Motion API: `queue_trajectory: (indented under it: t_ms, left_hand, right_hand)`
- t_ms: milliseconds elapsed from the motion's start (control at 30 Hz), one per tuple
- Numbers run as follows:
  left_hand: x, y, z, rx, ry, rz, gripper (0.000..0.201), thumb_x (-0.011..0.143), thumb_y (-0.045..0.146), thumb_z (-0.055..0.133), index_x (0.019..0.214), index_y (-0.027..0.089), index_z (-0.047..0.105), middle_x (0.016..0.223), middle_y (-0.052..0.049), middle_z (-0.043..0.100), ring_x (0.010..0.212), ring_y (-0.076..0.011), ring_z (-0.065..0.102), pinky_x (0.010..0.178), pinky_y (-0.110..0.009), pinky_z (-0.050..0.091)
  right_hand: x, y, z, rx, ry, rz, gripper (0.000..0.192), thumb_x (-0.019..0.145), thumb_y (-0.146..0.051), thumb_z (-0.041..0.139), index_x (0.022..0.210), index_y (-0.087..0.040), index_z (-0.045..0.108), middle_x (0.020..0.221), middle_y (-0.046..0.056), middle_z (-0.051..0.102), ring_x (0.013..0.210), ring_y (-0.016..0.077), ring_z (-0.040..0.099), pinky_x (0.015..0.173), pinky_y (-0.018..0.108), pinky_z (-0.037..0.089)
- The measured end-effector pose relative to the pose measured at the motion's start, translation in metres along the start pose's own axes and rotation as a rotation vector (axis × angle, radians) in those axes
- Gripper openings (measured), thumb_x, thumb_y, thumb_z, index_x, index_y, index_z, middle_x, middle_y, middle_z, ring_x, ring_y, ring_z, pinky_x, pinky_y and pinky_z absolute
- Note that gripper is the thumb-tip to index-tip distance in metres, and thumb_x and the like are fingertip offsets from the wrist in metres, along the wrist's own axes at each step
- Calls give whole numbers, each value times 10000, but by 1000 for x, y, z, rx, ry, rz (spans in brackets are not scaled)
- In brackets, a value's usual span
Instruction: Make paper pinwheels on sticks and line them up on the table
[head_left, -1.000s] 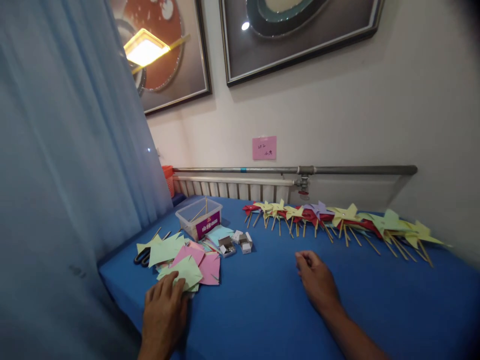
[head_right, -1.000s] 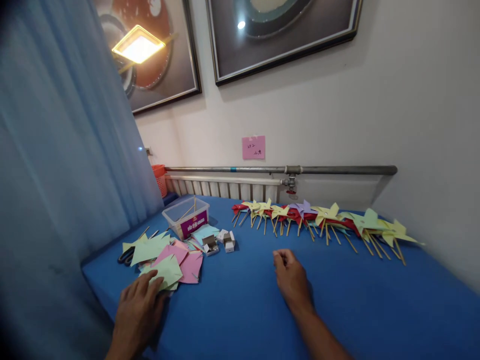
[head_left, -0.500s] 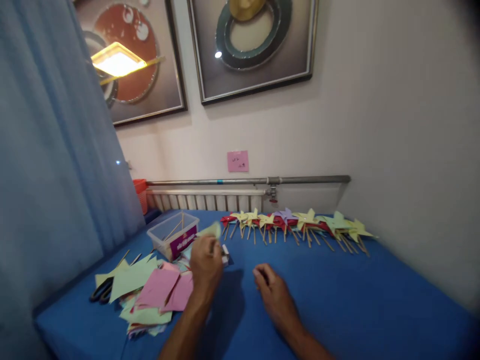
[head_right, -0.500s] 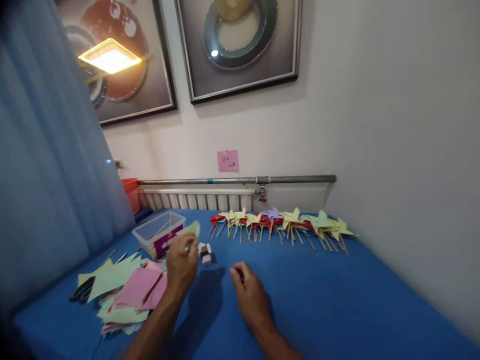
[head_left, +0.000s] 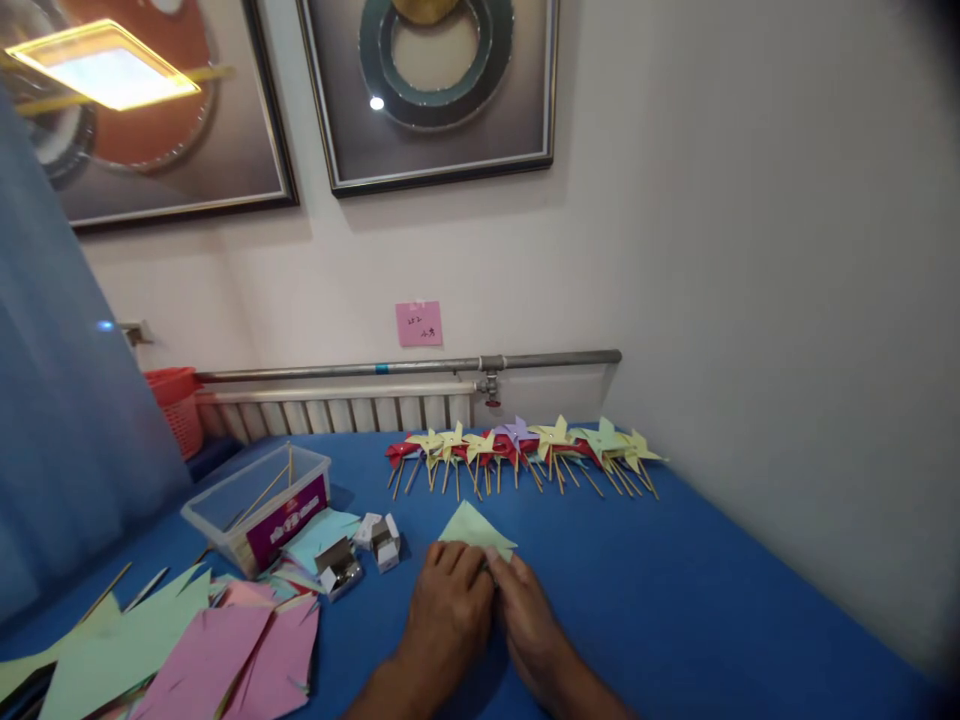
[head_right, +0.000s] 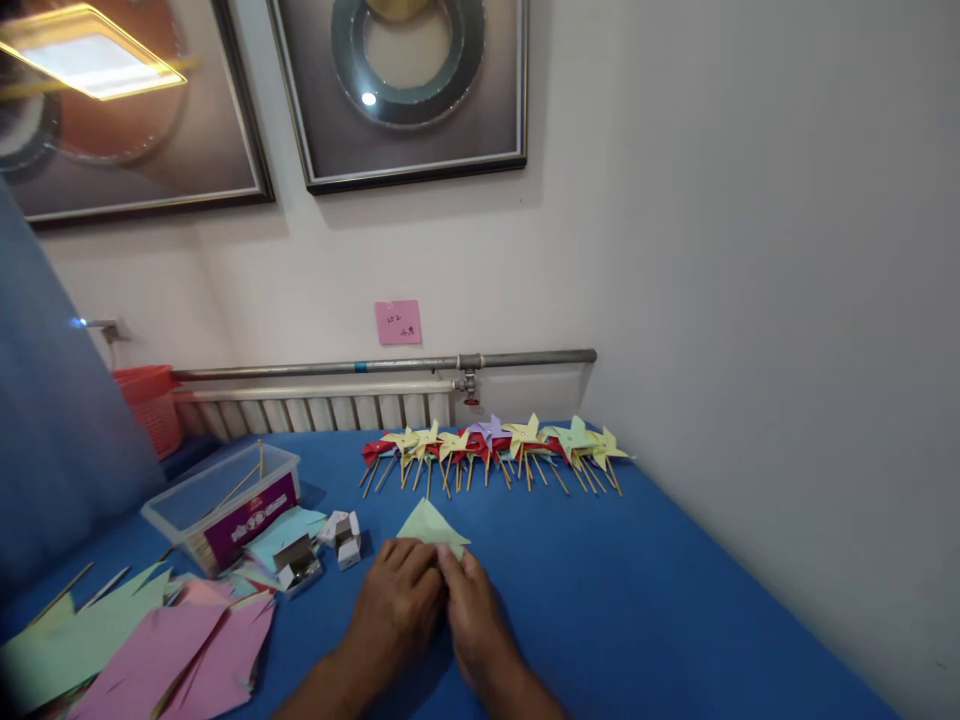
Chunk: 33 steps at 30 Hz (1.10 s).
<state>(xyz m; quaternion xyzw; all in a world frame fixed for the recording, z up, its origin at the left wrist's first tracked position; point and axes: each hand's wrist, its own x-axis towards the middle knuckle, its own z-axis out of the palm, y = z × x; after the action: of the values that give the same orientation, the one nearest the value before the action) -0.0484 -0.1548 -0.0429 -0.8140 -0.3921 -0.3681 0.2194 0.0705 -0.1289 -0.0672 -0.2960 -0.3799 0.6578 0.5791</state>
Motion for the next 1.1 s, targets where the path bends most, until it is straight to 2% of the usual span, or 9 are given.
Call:
queue_trajectory:
  t_ms: [100, 200, 267, 367, 500, 633, 800, 900, 1100]
  left_hand:
    - [1, -5, -7, -97, -6, -103, 107, 924, 190, 595, 959, 197, 696, 1007, -91, 719, 921, -245, 638, 835, -408, 456]
    - [1, -17, -13, -201, 62, -362, 187, 968, 237, 528, 997, 199, 709, 1059, -109, 724, 974, -248, 652, 874, -405, 472]
    - [3, -25, -14, -324, 56, -601, 196, 961, 275, 532, 965, 193, 711, 998, -99, 731, 936, -241, 666, 852, -382, 488]
    - [6, -32, -10, -636, 5, -959, 203, 892, 360, 620, 911, 181, 714, 862, -69, 745, 792, -217, 672, 728, -321, 498]
    - [8, -36, -4, -1059, -20, -1211, 306, 698, 442, 810, 770, 164, 704, 694, -41, 733, 617, -175, 631, 589, -259, 460]
    - [10, -36, -6, -1237, 49, -1337, 379, 543, 422, 906, 681, 154, 677, 593, -17, 684, 509, -128, 561, 535, -239, 426]
    - [13, -32, -9, -1326, 129, -1390, 426, 493, 434, 929, 669, 144, 670, 592, -16, 678, 505, -114, 551, 541, -239, 431]
    - [14, -30, -11, -1295, 107, -1367, 424, 515, 462, 910, 658, 144, 670, 572, -4, 656, 504, -109, 535, 537, -236, 419]
    - [12, -39, -9, -1135, 149, -1315, 366, 559, 440, 868, 694, 139, 709, 576, 21, 639, 516, -92, 501, 534, -216, 387]
  right_hand:
    - [1, -4, 2, 100, -3, 77, 413, 732, -535, 857, 966, -214, 745, 924, 65, 791, 963, 286, 729, 840, 384, 567]
    - [2, -10, 6, 169, -57, 103, 461, 748, -508, 859, 1081, -210, 746, 993, 87, 805, 1007, 300, 735, 876, 409, 565]
    - [2, -12, 8, 183, -88, 106, 496, 758, -521, 853, 1120, -200, 744, 1026, 105, 810, 1034, 314, 735, 896, 430, 563]
    - [2, -10, 8, 179, -132, 121, 514, 759, -548, 847, 1115, -189, 750, 1056, 120, 813, 1057, 332, 736, 913, 455, 561]
    - [2, -8, 6, 136, -139, 110, 512, 762, -559, 845, 1095, -180, 757, 1042, 118, 819, 1053, 335, 740, 930, 462, 557]
    - [2, -9, 6, 85, -114, 113, 515, 741, -528, 873, 1101, -178, 760, 992, 107, 826, 1027, 336, 746, 934, 476, 556]
    - [3, -8, 5, 70, -128, 102, 502, 738, -512, 878, 1087, -169, 767, 986, 109, 825, 1021, 327, 744, 948, 470, 549]
    - [3, -6, 4, 40, -124, 94, 499, 748, -519, 867, 1091, -170, 769, 971, 106, 825, 998, 324, 750, 932, 465, 554]
    - [3, -4, 3, -4, -105, 104, 506, 743, -542, 859, 1081, -176, 772, 945, 100, 827, 951, 326, 759, 883, 453, 570]
